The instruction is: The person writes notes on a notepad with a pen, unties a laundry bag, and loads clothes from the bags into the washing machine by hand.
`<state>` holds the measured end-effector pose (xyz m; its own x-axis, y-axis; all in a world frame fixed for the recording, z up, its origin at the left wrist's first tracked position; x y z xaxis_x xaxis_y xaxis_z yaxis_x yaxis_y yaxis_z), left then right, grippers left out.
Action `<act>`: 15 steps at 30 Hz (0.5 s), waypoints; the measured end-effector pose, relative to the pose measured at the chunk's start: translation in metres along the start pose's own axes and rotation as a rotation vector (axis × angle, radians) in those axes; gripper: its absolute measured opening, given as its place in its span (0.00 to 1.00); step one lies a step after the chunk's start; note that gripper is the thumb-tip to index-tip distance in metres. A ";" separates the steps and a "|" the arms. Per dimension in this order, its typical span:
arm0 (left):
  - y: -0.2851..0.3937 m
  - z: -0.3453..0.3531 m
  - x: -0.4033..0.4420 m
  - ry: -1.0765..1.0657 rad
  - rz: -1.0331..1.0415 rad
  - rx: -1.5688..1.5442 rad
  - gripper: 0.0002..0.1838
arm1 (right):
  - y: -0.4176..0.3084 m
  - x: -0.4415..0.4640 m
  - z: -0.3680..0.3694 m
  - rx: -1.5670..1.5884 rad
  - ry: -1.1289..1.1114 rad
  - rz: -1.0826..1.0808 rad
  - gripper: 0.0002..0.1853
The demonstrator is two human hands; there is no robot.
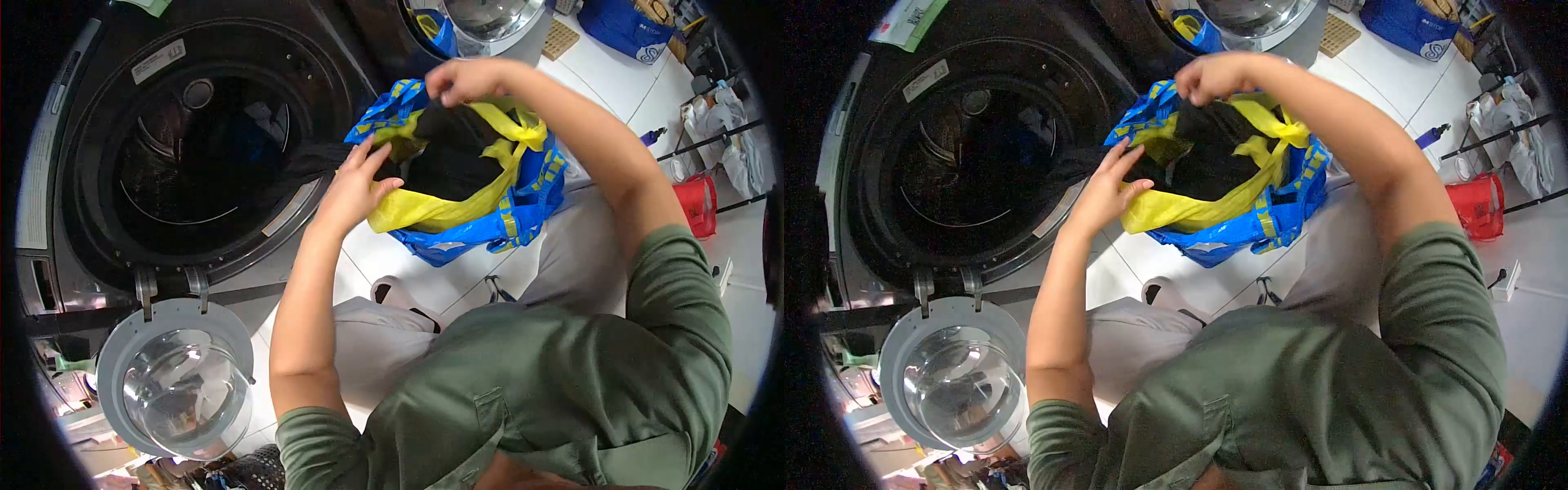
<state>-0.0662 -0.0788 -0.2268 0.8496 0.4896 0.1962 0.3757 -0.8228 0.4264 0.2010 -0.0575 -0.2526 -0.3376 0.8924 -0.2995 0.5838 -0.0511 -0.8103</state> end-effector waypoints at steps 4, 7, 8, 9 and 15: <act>0.028 -0.038 0.022 0.442 0.046 -0.304 0.62 | -0.129 -0.068 -0.023 0.619 0.248 -0.283 0.14; 0.034 -0.034 0.044 0.400 -0.251 -0.954 0.42 | -0.176 -0.065 -0.002 0.435 0.575 -0.393 0.11; 0.031 -0.039 0.044 0.492 -0.197 -0.859 0.29 | -0.192 -0.073 -0.001 0.142 0.741 -0.543 0.10; 0.027 -0.049 0.038 0.578 -0.213 -0.672 0.25 | -0.203 -0.087 -0.009 -0.262 1.092 -0.734 0.11; 0.016 -0.110 0.007 0.504 -0.383 -0.885 0.10 | -0.157 -0.085 -0.044 0.379 0.941 -0.323 0.07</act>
<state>-0.0950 -0.0569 -0.1213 0.4075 0.8975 0.1688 0.0118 -0.1900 0.9817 0.1704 -0.1060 -0.0780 0.3655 0.8678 0.3365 0.2456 0.2588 -0.9342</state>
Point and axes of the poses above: each hand's wrist, its own x-axis towards the middle knuckle, its own z-axis out of the palm, y = z × x, the point moved 5 cm from there along x, towards the middle knuckle, and after that the axes turned 3 degrees about z, right-handed, at the moved point
